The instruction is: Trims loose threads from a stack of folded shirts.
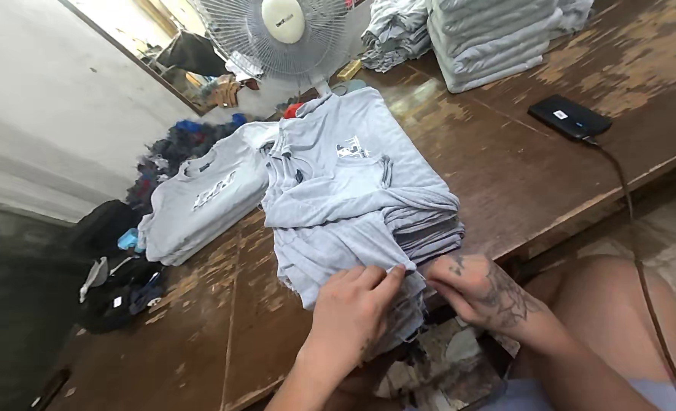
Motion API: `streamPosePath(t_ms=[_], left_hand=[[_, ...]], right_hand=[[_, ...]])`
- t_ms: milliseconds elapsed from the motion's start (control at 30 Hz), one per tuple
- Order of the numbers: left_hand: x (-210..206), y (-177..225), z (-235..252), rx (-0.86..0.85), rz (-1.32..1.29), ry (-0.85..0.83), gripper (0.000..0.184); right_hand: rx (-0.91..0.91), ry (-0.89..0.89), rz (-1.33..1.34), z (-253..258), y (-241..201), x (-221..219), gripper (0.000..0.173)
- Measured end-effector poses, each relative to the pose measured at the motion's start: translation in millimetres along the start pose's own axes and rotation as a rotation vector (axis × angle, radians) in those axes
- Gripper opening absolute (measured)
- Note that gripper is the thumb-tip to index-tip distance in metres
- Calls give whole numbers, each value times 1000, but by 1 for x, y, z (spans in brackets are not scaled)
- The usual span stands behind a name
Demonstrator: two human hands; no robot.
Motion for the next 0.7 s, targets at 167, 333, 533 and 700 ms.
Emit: streamPosePath(t_ms=[167, 333, 533, 700], left_hand=[[5, 1, -2, 15, 27, 7, 31], [2, -6, -8, 80, 11, 25, 31], [-15, -46, -61, 470, -344, 172, 53], [-8, -71, -81, 488, -582, 37, 14]], right_hand=[[0, 32, 86, 1, 3, 1, 23], [68, -80, 280, 0, -12, -8, 24], [40, -279, 158, -17, -17, -24, 25], [162, -137, 106, -13, -29, -15, 45]])
Point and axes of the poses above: each hand's wrist, its own z-axis towards the middle knuckle, its own x-axis out of the back of the hand, y = z × x, the point moved 9 cm from there along z, towards the middle knuckle, and after that the axes turned 15 degrees about -x, right-handed, at the moved point
